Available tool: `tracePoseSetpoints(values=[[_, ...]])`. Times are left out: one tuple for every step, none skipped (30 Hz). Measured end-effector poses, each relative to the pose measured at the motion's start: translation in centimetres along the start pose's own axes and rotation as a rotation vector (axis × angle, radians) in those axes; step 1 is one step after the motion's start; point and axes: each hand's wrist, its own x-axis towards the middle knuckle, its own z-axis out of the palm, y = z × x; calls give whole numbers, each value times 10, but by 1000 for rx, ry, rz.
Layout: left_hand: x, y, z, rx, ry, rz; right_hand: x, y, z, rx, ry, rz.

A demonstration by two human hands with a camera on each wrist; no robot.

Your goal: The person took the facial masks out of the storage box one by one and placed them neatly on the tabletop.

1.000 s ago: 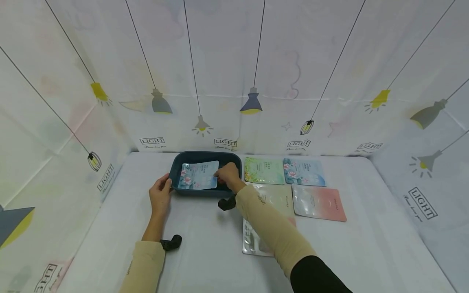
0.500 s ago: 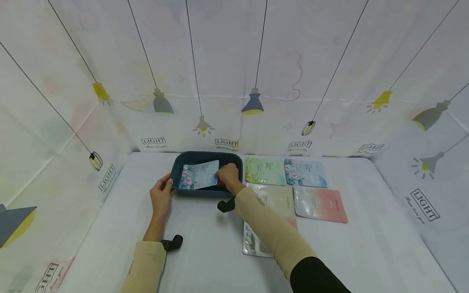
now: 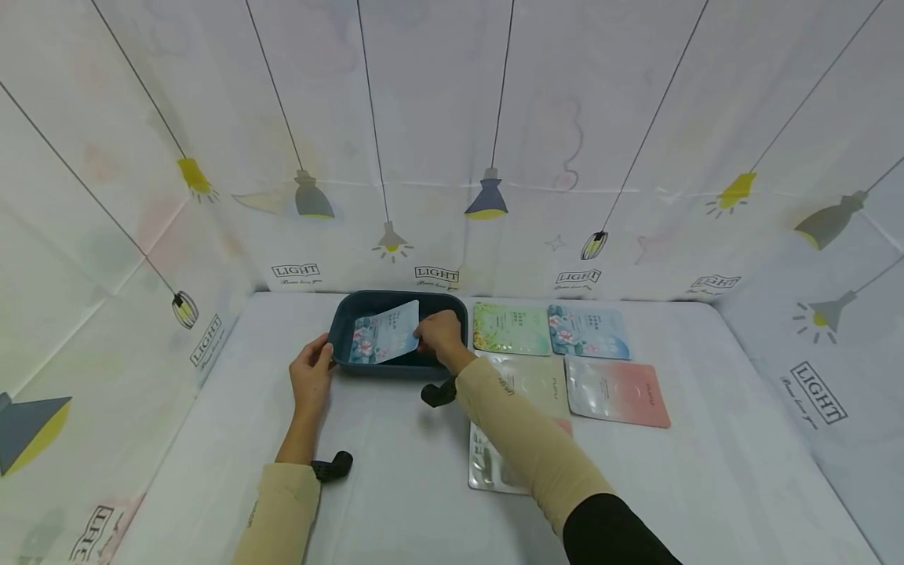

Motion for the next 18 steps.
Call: tracePoseSetpoints(values=[[0,0,0,0,0,3,-1,0,-1,7,-2,-5],[0,0,1,0,2,5,-1,-1,-2,11,-5,-9],[0,1,1,3,3,6,-1,-1,-3,17,-9,-12],[0,1,1,4,5,7,-2,-1,-4,25,-13,-17],[0,1,1,5,8,8,-2,-1,-4,31,-18,-22],[0,1,1,7,12,9,-2,-2,-5,37,-23,-25],[0,1,1,9,15,9,-3,-2,-5,41,-26,-28],[0,1,1,11,18,10,-3,-3,-6,46,-30,-31],[0,1,2,11,19,15,-4,-3,-6,60,-36,-32],[0,1,2,9,18,19,-5,-4,-7,72,-40,-33],[0,1,2,5,17,22,-6,-5,-7,83,-43,-32],[0,1,2,0,16,24,-8,-6,-8,96,-46,-30],[-1,2,2,-5,13,23,-9,-6,-9,107,-50,-27],[-1,3,2,-8,9,20,-10,-7,-9,116,-56,-25],[-2,3,2,-11,4,19,-11,-8,-10,126,-62,-22],[-3,5,1,-14,0,12,-11,-9,-11,128,-65,-22],[-4,7,1,-17,-5,5,-12,-9,-11,128,-67,-22],[-5,10,0,-17,-11,1,-12,-10,-12,127,-70,-23]])
